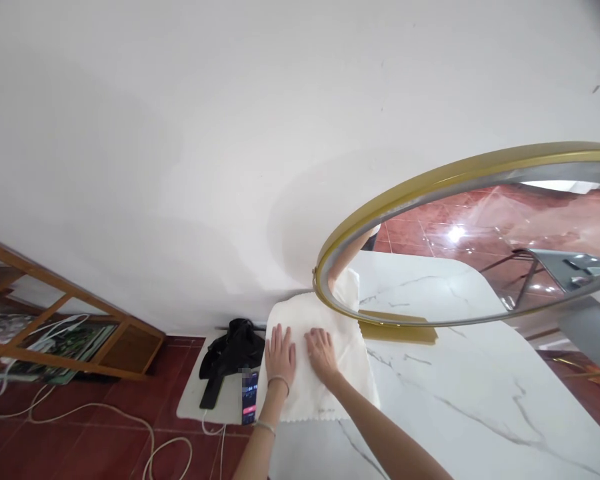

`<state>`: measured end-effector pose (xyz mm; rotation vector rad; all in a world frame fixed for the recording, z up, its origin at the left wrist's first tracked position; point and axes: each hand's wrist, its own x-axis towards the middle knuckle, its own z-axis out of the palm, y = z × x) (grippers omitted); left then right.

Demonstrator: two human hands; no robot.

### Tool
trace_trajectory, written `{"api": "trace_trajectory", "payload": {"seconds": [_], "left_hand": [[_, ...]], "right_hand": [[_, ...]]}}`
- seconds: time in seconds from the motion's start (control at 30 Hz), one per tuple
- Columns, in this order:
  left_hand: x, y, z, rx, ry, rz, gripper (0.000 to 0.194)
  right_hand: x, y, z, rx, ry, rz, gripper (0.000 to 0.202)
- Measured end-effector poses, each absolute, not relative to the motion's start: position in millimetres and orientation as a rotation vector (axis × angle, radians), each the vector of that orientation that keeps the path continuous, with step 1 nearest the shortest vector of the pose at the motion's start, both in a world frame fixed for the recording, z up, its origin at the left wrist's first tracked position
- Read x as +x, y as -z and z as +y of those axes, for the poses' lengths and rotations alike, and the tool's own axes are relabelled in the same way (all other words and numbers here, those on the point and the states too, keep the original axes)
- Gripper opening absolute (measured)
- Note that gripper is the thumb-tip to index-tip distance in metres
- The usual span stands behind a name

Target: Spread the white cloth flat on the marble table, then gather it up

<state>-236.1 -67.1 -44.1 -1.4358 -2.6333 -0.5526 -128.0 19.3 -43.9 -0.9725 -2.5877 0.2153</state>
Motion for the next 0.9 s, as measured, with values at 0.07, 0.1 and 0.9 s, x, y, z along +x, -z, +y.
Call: {"api": "trace_trajectory", "payload": {"seconds": [0.07,0.1,0.9], "left_hand": [[-223.2,58.4,-104.6,-1.305,0.623,-2.622,0.046],[-217.9,65.6,-122.7,-1.246,0.658,-2.622,0.047],[-19.3,82.4,-78.0,-1.822,0.591,-2.347,0.062]], "right_hand": [[-124.9,40.6,-12.4,-0.896,-0.243,-2.610,0.031],[-120.8,38.9,-28.8,-0.851,-0.252,-2.616,0.031],[133.2,91.7,-54.0,-0.906,0.501,-2.368,0.061]]}}
